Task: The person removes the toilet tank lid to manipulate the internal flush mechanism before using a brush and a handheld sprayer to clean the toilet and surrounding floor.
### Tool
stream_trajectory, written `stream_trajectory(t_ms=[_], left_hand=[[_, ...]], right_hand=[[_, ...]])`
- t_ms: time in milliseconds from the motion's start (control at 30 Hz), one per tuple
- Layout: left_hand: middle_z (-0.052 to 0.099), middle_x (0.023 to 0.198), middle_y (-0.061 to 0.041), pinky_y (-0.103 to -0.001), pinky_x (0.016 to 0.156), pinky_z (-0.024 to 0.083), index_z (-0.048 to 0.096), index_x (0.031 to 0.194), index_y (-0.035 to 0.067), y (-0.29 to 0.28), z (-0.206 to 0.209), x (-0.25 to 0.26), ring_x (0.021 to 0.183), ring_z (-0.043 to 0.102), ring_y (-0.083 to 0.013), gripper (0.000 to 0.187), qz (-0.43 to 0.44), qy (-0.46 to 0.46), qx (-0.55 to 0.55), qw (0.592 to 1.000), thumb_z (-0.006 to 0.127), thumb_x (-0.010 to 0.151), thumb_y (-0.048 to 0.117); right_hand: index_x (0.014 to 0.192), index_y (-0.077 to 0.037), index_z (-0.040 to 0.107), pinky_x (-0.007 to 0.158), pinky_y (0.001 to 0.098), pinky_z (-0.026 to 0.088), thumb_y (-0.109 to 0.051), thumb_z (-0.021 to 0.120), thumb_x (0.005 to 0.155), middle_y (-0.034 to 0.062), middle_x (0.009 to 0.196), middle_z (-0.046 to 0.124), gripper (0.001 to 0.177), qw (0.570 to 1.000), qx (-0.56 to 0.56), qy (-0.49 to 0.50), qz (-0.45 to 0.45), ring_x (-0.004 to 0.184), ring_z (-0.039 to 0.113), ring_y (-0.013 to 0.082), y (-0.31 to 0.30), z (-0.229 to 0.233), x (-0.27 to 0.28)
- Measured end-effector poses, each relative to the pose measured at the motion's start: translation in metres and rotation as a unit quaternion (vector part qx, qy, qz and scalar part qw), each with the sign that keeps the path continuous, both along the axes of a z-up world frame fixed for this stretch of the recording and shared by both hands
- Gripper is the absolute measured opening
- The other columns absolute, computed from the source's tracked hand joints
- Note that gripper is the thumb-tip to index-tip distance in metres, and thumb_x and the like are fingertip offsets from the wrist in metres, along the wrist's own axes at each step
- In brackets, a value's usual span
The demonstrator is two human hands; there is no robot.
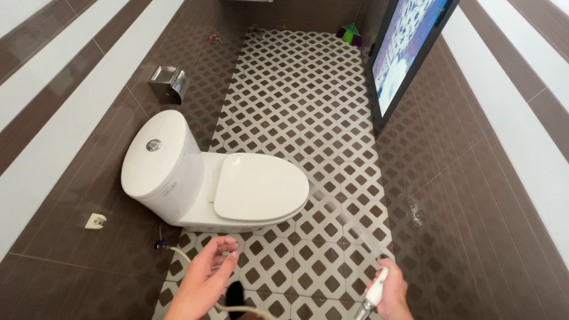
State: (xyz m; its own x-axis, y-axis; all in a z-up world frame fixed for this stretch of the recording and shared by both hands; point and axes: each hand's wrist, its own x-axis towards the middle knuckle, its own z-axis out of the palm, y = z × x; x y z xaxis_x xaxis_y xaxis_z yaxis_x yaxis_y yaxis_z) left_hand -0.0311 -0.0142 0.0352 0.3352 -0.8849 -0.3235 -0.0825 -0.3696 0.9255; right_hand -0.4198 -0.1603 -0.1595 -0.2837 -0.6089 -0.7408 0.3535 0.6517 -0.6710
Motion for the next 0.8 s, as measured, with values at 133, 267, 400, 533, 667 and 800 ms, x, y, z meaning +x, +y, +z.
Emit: stream_trajectory(t_ms=[133,267,400,533,667,800], left_hand=[[0.068,0.122,-0.006,-0.034,0.090,0.056,0.063,0.123,0.010,-0.006,-0.007,0.002,0.110,0.067,-0.0202,0.034,0.004,0.009,0.040,0.999,0.064,0.091,0.023],[0.068,0.123,-0.005,-0.034,0.087,0.055,0.063,0.123,0.010,-0.030,-0.022,0.015,0.108,0.065,-0.0180,0.034,0.006,0.010,0.046,0.999,0.064,0.091,0.022],[0.069,0.120,-0.005,-0.033,0.082,0.054,0.064,0.120,0.008,-0.073,-0.036,0.023,0.099,0.066,-0.0178,0.033,0.014,0.030,0.024,0.999,0.065,0.090,0.021],[0.070,0.118,-0.005,-0.032,0.080,0.052,0.064,0.120,0.008,-0.134,-0.036,0.033,0.092,0.065,-0.0177,0.033,0.015,0.018,0.017,1.000,0.066,0.090,0.021],[0.071,0.120,-0.004,-0.033,0.083,0.054,0.064,0.118,0.009,-0.202,-0.021,0.048,0.097,0.068,-0.0179,0.032,0.011,0.007,0.026,1.000,0.065,0.090,0.024],[0.069,0.124,-0.001,-0.035,0.085,0.055,0.064,0.119,0.013,-0.263,-0.002,0.078,0.105,0.067,-0.0186,0.032,0.020,-0.014,0.065,0.998,0.065,0.092,0.029]], right_hand=[[0.087,-0.004,0.051,0.051,0.0460,0.046,-0.033,0.066,0.084,0.0087,0.073,0.050,0.032,0.999,0.003,0.013,-0.047,0.057,0.054,0.0281,-0.025,0.014,-0.005],[0.087,-0.007,0.052,0.049,0.0459,0.042,-0.033,0.065,0.081,0.0073,0.071,0.049,0.030,0.999,0.016,-0.031,-0.020,0.054,0.050,0.0280,-0.065,0.016,0.009],[0.083,-0.007,0.049,0.047,0.0433,0.042,-0.035,0.068,0.079,0.0090,0.067,0.044,0.034,0.996,0.000,-0.078,0.047,0.051,0.049,0.0270,-0.125,0.010,0.040],[0.082,-0.007,0.049,0.047,0.0427,0.043,-0.035,0.067,0.080,0.0091,0.066,0.046,0.034,0.997,0.011,-0.056,0.059,0.051,0.051,0.0261,-0.189,0.023,0.072],[0.077,-0.010,0.047,0.046,0.0423,0.041,-0.035,0.066,0.080,0.0070,0.063,0.044,0.032,0.996,0.029,-0.055,0.067,0.050,0.049,0.0260,-0.248,0.044,0.101],[0.074,-0.011,0.047,0.045,0.0434,0.041,-0.036,0.066,0.077,0.0059,0.061,0.044,0.031,0.987,0.026,-0.070,0.140,0.049,0.048,0.0261,-0.309,0.056,0.156]])
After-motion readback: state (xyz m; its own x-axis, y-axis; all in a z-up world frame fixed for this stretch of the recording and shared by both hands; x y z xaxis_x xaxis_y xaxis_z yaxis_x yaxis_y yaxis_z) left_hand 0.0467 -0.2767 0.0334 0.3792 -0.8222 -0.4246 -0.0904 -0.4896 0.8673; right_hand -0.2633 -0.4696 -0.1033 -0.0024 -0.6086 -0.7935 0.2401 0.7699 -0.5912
